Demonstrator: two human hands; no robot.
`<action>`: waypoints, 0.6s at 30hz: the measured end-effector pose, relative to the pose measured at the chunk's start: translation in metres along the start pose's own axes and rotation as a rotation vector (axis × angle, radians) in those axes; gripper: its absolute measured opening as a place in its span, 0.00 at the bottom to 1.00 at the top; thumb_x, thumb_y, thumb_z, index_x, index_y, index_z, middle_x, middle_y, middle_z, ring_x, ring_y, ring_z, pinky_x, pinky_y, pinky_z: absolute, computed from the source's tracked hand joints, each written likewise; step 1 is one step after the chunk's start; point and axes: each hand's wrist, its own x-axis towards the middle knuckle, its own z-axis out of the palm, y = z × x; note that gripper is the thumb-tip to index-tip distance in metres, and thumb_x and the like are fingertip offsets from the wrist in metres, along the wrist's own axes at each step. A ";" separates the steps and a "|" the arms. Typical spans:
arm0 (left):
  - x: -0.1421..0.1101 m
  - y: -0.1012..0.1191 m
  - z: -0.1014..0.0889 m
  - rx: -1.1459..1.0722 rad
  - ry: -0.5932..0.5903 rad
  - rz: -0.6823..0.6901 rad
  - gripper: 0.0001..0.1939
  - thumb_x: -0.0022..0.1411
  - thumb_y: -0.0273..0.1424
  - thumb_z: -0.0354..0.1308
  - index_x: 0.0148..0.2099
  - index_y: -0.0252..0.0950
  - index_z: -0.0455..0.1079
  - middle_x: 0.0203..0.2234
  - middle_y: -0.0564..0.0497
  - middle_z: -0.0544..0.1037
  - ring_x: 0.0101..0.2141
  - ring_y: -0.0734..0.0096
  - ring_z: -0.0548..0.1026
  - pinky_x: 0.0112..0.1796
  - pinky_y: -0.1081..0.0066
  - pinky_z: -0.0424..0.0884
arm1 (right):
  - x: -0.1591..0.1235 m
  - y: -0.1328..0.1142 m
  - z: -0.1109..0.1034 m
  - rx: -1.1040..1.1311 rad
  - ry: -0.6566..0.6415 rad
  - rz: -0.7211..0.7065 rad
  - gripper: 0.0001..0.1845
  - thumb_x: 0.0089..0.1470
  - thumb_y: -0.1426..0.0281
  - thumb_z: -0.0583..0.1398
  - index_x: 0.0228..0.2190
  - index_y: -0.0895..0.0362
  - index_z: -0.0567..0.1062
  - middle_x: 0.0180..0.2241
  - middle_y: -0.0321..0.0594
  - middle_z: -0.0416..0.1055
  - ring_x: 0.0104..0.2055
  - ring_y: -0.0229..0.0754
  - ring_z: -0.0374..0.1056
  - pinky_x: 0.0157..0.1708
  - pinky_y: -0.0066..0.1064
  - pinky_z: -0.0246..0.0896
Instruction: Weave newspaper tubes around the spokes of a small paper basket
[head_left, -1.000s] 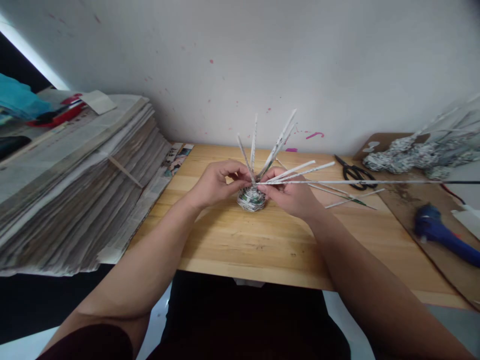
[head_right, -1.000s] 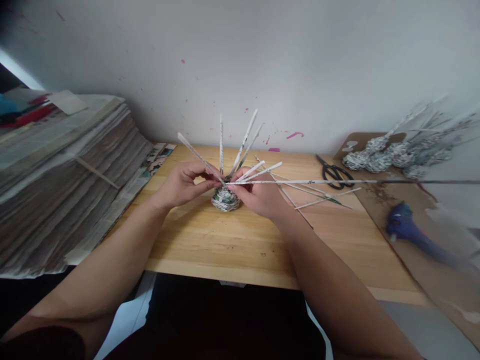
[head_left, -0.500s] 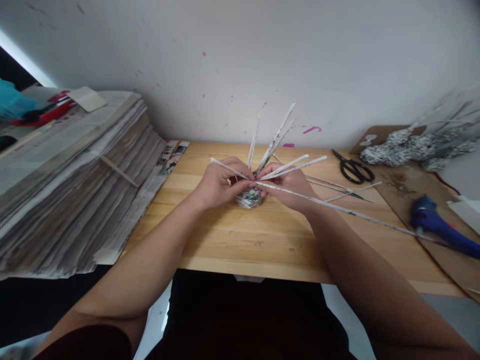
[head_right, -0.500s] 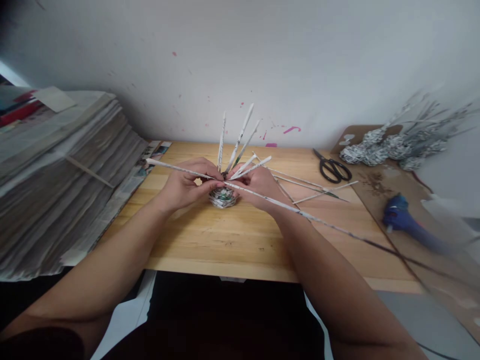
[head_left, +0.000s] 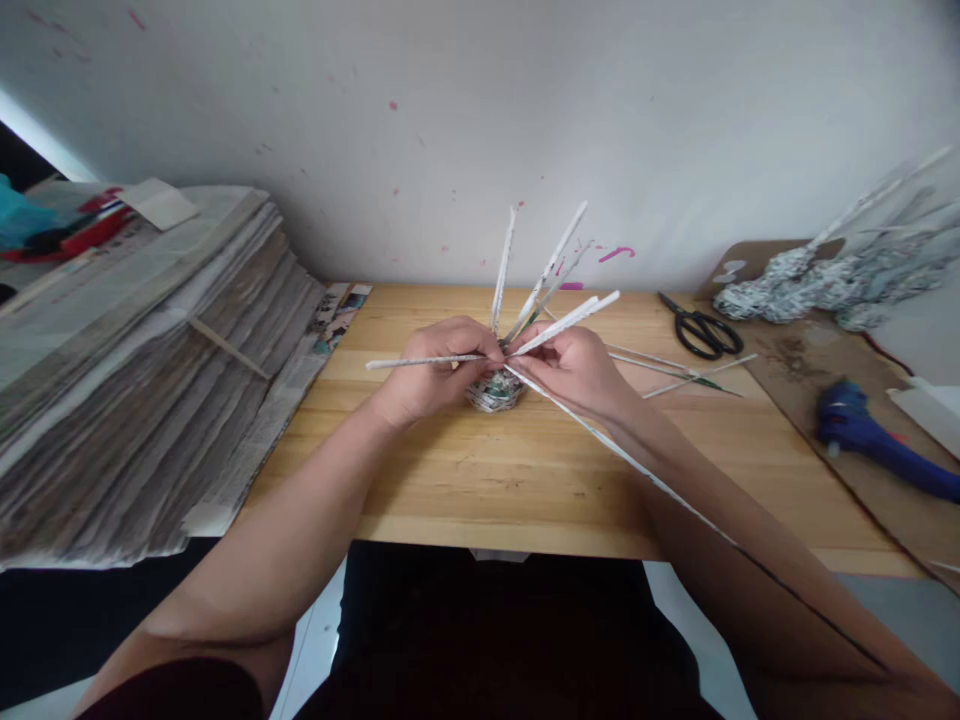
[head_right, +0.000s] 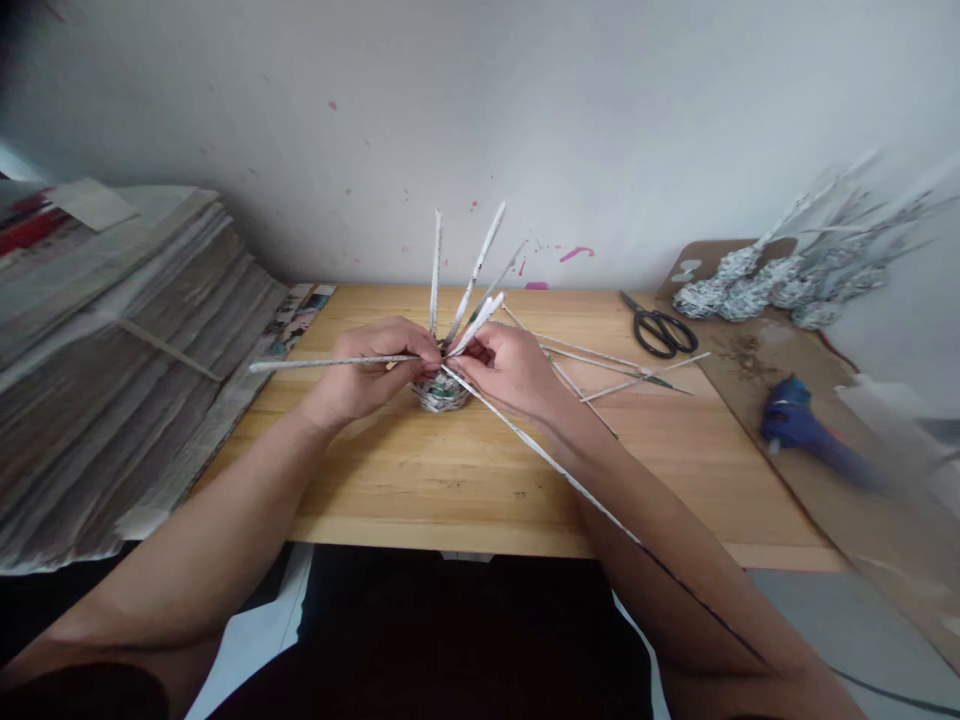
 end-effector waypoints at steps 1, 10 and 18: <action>0.000 0.000 0.000 -0.010 0.000 -0.012 0.06 0.66 0.23 0.61 0.37 0.36 0.77 0.33 0.48 0.82 0.35 0.70 0.79 0.40 0.69 0.73 | 0.000 0.001 0.001 0.022 0.004 0.014 0.07 0.53 0.66 0.67 0.33 0.56 0.79 0.32 0.39 0.78 0.33 0.42 0.73 0.35 0.36 0.67; -0.004 -0.005 0.007 -0.220 0.041 -0.232 0.10 0.65 0.36 0.67 0.41 0.34 0.75 0.27 0.50 0.79 0.26 0.73 0.74 0.29 0.73 0.70 | -0.002 -0.005 0.009 0.167 0.020 -0.009 0.16 0.50 0.57 0.71 0.31 0.55 0.78 0.29 0.37 0.76 0.30 0.39 0.69 0.30 0.32 0.64; -0.005 0.000 0.008 -0.070 0.080 -0.159 0.08 0.67 0.34 0.64 0.38 0.34 0.75 0.26 0.52 0.77 0.26 0.76 0.72 0.30 0.74 0.68 | -0.001 -0.001 0.010 0.039 0.048 -0.119 0.10 0.55 0.62 0.69 0.30 0.56 0.79 0.30 0.38 0.77 0.32 0.40 0.70 0.34 0.33 0.65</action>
